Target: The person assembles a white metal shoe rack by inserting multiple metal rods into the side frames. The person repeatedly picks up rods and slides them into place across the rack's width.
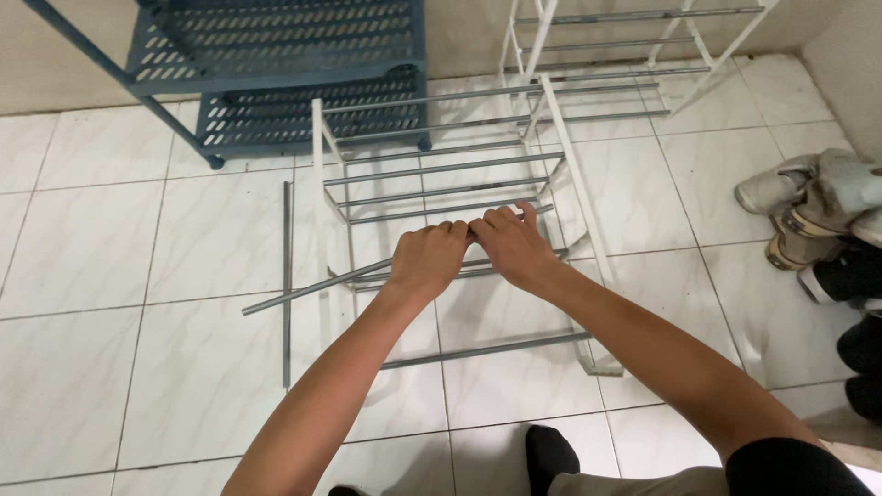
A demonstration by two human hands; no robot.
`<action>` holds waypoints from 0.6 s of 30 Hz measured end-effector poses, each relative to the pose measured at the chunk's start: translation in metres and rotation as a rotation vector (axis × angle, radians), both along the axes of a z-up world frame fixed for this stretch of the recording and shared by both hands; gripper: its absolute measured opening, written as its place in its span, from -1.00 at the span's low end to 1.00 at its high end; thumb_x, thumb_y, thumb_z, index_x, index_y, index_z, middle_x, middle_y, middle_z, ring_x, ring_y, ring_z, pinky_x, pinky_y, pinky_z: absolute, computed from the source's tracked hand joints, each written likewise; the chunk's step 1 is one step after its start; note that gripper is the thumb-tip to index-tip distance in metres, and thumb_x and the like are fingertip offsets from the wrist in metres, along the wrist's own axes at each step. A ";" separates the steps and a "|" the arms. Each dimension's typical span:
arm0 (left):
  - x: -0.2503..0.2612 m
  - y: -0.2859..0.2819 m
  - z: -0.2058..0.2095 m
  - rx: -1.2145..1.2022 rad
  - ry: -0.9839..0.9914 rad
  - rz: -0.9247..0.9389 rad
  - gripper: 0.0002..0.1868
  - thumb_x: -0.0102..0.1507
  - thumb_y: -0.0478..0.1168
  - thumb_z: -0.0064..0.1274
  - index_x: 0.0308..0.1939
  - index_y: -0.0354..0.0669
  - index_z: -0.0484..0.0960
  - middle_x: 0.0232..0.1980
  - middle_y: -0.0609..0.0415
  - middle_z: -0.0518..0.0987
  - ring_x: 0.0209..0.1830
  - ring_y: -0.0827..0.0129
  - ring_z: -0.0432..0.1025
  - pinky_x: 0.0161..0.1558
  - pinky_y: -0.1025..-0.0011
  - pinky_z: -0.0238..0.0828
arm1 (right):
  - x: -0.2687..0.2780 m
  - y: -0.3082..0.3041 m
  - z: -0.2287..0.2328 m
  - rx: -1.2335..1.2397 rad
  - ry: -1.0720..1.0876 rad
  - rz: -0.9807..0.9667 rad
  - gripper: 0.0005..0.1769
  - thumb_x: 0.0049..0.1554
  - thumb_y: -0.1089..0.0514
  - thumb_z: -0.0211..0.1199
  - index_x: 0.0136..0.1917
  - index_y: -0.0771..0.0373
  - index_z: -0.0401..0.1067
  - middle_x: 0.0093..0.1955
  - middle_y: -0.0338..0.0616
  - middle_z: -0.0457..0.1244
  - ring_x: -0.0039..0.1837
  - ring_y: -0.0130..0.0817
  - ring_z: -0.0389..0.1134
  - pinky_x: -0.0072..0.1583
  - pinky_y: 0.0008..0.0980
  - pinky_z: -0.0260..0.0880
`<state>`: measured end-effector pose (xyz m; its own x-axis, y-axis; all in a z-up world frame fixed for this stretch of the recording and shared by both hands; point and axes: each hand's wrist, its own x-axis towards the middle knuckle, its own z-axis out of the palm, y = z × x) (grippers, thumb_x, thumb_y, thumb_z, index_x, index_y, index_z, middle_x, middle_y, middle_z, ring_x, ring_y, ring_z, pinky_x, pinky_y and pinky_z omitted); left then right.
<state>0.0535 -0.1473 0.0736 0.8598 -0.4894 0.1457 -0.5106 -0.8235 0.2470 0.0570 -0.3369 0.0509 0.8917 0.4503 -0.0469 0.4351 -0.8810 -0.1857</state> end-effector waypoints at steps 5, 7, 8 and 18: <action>-0.014 0.057 0.019 -0.044 0.023 0.084 -0.79 0.30 -0.21 0.08 -0.06 -0.24 0.51 -0.10 -0.03 0.59 -0.19 0.11 0.59 -0.35 0.19 0.52 | 0.029 0.015 -0.002 0.145 -0.252 0.124 -0.74 0.18 0.35 0.13 0.12 0.14 0.46 0.08 -0.13 0.25 0.32 -0.13 0.23 0.46 0.18 -0.01; -0.020 0.084 0.020 -0.059 0.032 0.142 -0.81 0.31 -0.24 0.07 -0.05 -0.24 0.50 -0.07 -0.03 0.57 -0.18 0.11 0.57 -0.34 0.18 0.52 | 0.039 0.021 0.002 0.149 -0.341 0.133 -0.74 0.18 0.35 0.16 0.12 0.15 0.48 0.14 -0.09 0.25 0.38 -0.07 0.19 0.48 0.19 -0.01; -0.023 0.098 0.020 -0.082 0.034 0.184 -0.83 0.32 -0.24 0.06 -0.06 -0.23 0.50 -0.07 -0.03 0.56 -0.19 0.10 0.56 -0.34 0.18 0.52 | 0.044 0.027 0.007 0.140 -0.389 0.138 -0.73 0.17 0.35 0.16 0.12 0.15 0.48 0.18 -0.06 0.24 0.42 -0.03 0.16 0.50 0.19 -0.02; -0.059 0.174 -0.015 -0.487 -0.116 0.626 -0.89 0.29 -0.29 0.08 -0.14 -0.24 0.55 -0.19 -0.02 0.53 -0.24 0.11 0.48 -0.30 0.14 0.44 | 0.049 0.177 0.031 0.389 -0.369 0.188 -0.37 0.14 0.18 0.30 0.44 0.31 0.24 0.56 0.34 -0.14 0.58 0.40 -0.15 0.50 0.23 -0.03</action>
<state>-0.0053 0.0263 0.0588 0.9202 0.2202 0.3237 -0.0338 -0.7790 0.6261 0.1058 -0.1597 0.0819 0.7203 0.5245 0.4539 0.6754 -0.6795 -0.2866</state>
